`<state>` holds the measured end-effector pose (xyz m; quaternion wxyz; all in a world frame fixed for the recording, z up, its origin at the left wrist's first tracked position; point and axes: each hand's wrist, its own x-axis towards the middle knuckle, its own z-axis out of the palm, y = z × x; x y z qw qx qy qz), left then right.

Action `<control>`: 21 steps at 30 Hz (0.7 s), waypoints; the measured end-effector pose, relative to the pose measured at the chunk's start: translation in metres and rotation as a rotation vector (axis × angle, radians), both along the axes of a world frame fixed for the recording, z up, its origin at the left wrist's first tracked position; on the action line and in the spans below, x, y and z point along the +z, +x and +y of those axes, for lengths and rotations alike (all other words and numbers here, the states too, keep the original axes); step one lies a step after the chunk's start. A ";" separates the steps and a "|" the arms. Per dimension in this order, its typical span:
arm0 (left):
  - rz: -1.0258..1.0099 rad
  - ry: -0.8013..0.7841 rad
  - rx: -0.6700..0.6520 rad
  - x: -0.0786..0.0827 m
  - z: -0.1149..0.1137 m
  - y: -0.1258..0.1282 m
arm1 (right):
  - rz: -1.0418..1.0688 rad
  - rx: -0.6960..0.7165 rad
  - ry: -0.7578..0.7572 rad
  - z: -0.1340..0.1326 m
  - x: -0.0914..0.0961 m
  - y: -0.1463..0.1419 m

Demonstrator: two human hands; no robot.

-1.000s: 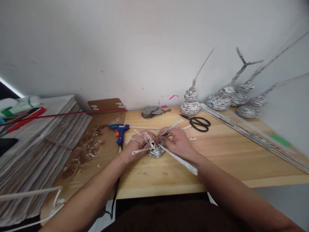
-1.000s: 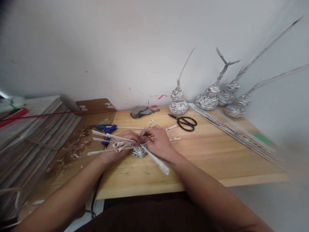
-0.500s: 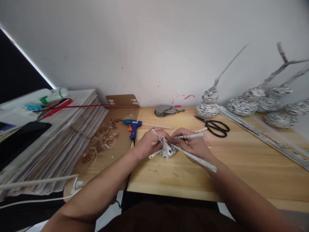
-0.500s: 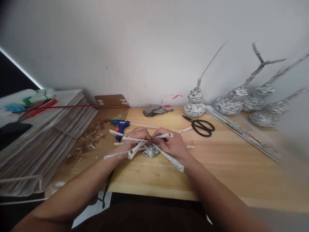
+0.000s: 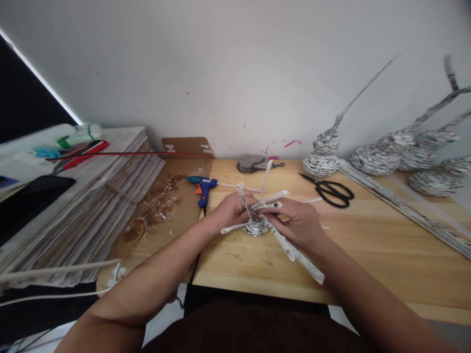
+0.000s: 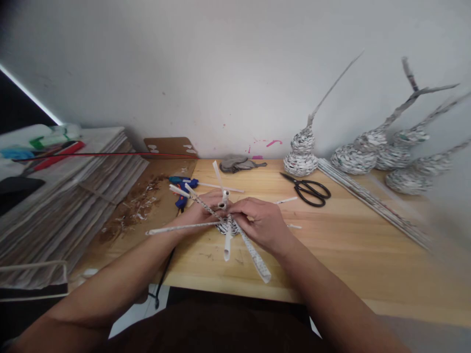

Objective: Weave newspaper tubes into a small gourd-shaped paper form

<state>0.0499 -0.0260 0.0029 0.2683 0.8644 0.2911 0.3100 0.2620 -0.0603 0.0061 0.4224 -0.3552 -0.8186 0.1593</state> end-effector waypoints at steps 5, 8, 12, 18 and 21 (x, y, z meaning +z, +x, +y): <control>0.005 -0.001 0.038 -0.003 -0.004 0.004 | -0.039 -0.148 0.099 -0.001 -0.001 -0.002; -0.038 -0.001 0.148 -0.006 -0.005 0.006 | -0.057 -0.257 -0.027 0.000 0.001 0.000; -0.166 -0.020 0.330 -0.008 -0.004 0.005 | 0.004 -0.326 -0.373 0.007 0.000 0.000; -0.124 0.034 0.345 -0.008 -0.004 0.007 | 0.528 -0.155 -0.960 0.020 -0.009 -0.008; -0.123 0.013 0.393 -0.008 -0.004 0.010 | 0.694 -0.161 -0.964 0.022 -0.012 -0.009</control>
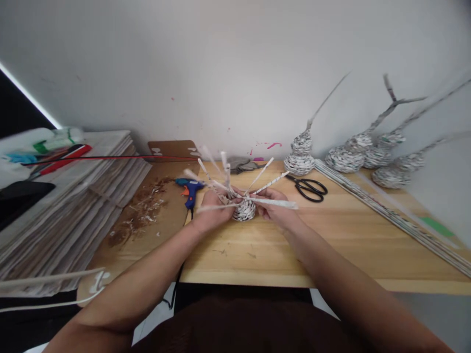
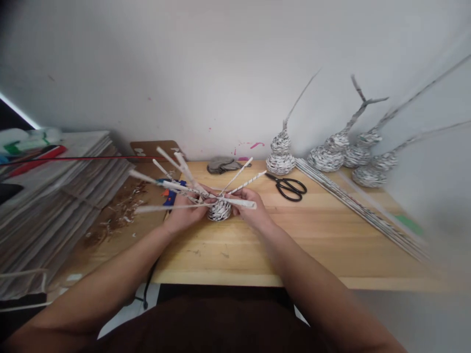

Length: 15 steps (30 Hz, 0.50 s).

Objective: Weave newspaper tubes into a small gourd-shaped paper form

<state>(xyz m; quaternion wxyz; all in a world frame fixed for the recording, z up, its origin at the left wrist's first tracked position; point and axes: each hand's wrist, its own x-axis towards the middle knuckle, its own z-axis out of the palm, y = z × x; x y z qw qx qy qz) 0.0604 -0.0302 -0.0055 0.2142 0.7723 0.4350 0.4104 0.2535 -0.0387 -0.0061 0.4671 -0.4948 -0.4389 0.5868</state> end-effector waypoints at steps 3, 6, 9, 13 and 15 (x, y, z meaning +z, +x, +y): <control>-0.008 -0.044 0.076 0.001 0.000 0.003 | 0.031 -0.071 0.061 -0.004 0.002 -0.001; -0.003 -0.080 0.101 0.005 0.001 0.006 | 0.004 -0.081 0.224 -0.014 0.006 -0.005; 0.055 -0.159 0.138 0.012 0.005 0.007 | -0.210 -0.020 0.588 -0.029 0.009 -0.009; 0.055 -0.261 0.126 0.017 0.011 0.007 | -0.456 0.126 0.898 -0.038 0.009 -0.009; 0.020 -0.284 0.094 0.015 0.012 0.006 | -0.523 0.124 0.881 -0.036 0.008 -0.008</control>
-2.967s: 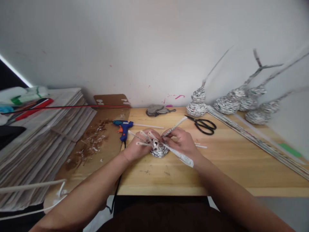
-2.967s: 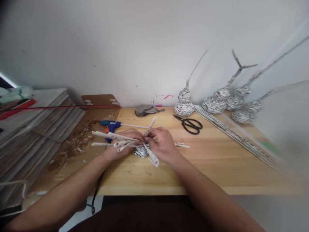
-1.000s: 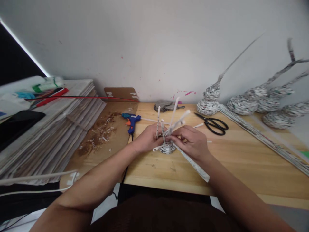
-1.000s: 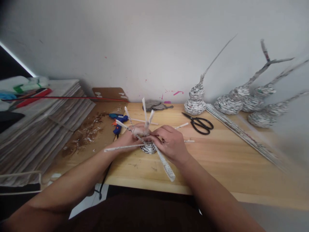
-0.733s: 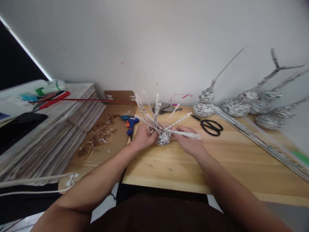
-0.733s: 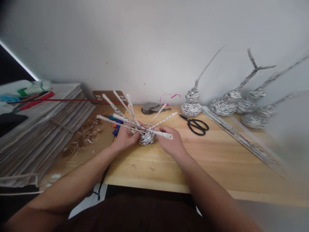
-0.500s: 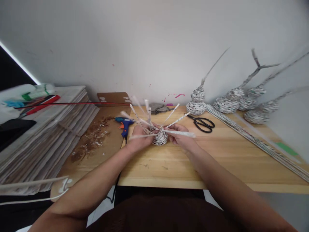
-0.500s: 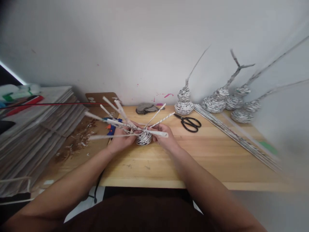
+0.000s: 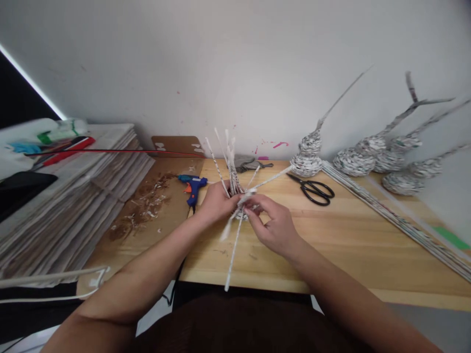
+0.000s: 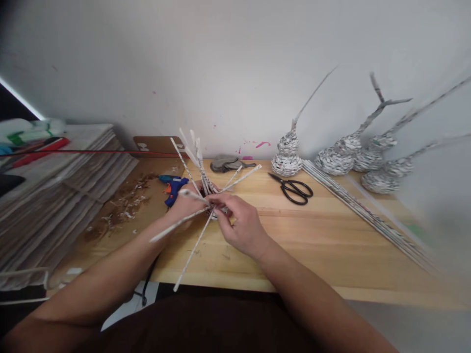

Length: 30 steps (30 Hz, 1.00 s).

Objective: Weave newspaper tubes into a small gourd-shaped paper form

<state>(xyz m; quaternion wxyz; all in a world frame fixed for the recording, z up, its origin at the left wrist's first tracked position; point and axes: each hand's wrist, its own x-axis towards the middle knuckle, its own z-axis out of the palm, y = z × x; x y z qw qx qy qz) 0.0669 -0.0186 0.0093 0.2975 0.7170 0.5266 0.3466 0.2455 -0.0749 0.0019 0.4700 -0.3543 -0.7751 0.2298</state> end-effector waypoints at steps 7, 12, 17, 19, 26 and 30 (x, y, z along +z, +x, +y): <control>-0.099 0.026 0.004 -0.009 -0.007 0.004 | -0.112 -0.121 0.056 0.009 -0.006 0.000; -0.172 -0.006 -0.038 -0.009 -0.011 0.007 | -0.118 -0.183 0.046 0.012 -0.011 -0.001; -0.179 0.004 -0.051 -0.009 -0.012 0.005 | -0.086 -0.266 -0.105 0.013 -0.016 -0.001; -0.173 0.011 -0.045 -0.009 -0.013 0.004 | -0.086 -0.230 -0.084 0.013 -0.017 0.000; -0.149 0.069 -0.077 -0.006 -0.016 0.007 | -0.219 -0.246 0.026 0.013 -0.011 0.004; -0.090 0.066 -0.129 -0.002 -0.013 0.004 | -0.218 -0.244 -0.039 0.014 -0.009 0.006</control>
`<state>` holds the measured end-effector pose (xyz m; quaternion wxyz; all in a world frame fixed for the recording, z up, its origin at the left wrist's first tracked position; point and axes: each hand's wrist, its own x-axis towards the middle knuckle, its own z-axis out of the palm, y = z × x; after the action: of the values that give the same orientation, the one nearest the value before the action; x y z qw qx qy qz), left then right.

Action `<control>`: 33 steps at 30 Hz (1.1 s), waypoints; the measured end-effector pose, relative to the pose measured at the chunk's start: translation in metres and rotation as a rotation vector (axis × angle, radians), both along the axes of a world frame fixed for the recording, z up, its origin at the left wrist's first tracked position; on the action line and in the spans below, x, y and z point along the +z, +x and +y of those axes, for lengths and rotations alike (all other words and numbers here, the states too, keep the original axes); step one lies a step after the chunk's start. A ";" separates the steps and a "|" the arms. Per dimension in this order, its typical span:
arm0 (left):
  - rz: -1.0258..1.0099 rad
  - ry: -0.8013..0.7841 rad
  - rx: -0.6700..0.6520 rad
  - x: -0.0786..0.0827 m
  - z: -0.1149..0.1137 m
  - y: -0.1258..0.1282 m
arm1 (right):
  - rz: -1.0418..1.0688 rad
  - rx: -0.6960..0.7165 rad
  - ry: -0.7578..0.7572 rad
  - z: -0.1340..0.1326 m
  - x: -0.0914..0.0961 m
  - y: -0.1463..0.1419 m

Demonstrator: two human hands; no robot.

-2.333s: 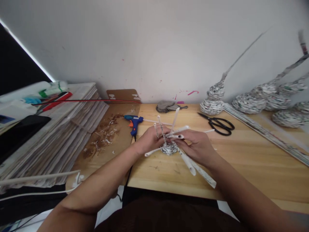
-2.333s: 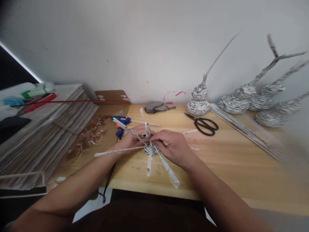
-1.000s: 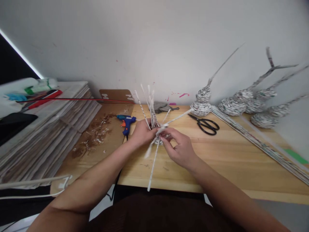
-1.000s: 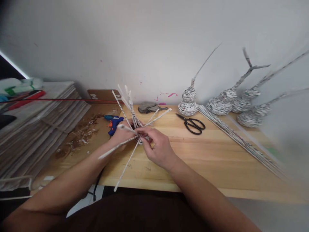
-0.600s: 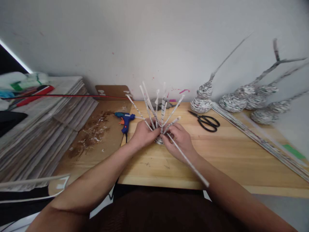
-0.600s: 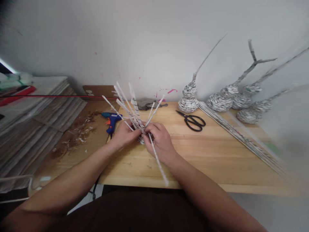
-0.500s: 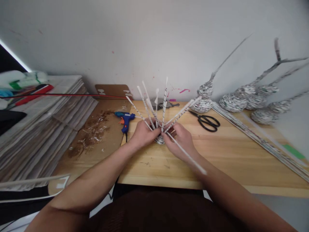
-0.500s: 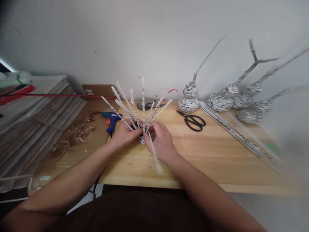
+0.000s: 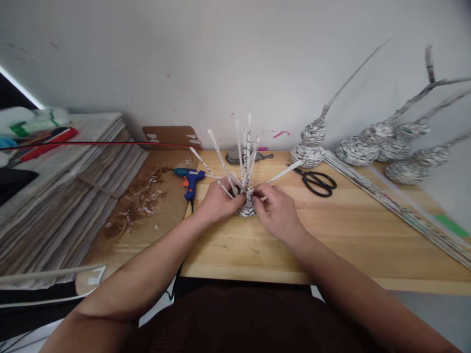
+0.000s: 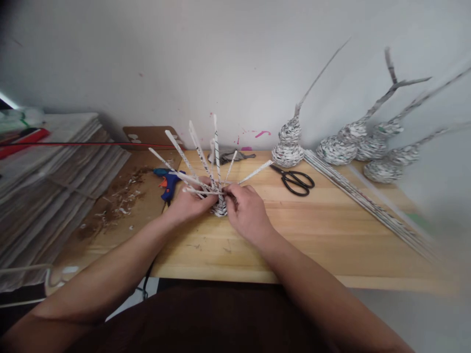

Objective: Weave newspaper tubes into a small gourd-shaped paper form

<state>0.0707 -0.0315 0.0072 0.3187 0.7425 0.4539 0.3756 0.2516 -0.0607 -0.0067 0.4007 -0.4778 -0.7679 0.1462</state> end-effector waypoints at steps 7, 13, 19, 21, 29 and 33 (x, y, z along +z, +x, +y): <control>0.113 -0.085 -0.412 0.017 0.014 -0.030 | 0.042 -0.041 -0.047 0.002 0.000 0.002; 0.085 -0.160 -0.434 0.012 0.028 -0.032 | 0.054 -0.048 -0.080 0.002 -0.001 0.002; 0.158 -0.126 -0.397 0.012 0.040 -0.022 | 0.009 -0.051 -0.083 0.002 0.000 0.003; 0.161 -0.100 -0.426 0.014 0.043 -0.022 | 0.005 -0.044 -0.075 0.003 0.001 0.004; 0.113 -0.009 -0.507 0.008 0.044 -0.026 | 0.017 -0.031 -0.090 0.001 0.002 0.004; 0.102 0.067 -0.477 0.009 0.039 -0.025 | 0.003 -0.027 -0.095 0.002 0.002 0.005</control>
<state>0.0456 0.0078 0.0163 0.3503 0.8567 0.2687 0.2666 0.2562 -0.0589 -0.0042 0.3809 -0.5063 -0.7530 0.1778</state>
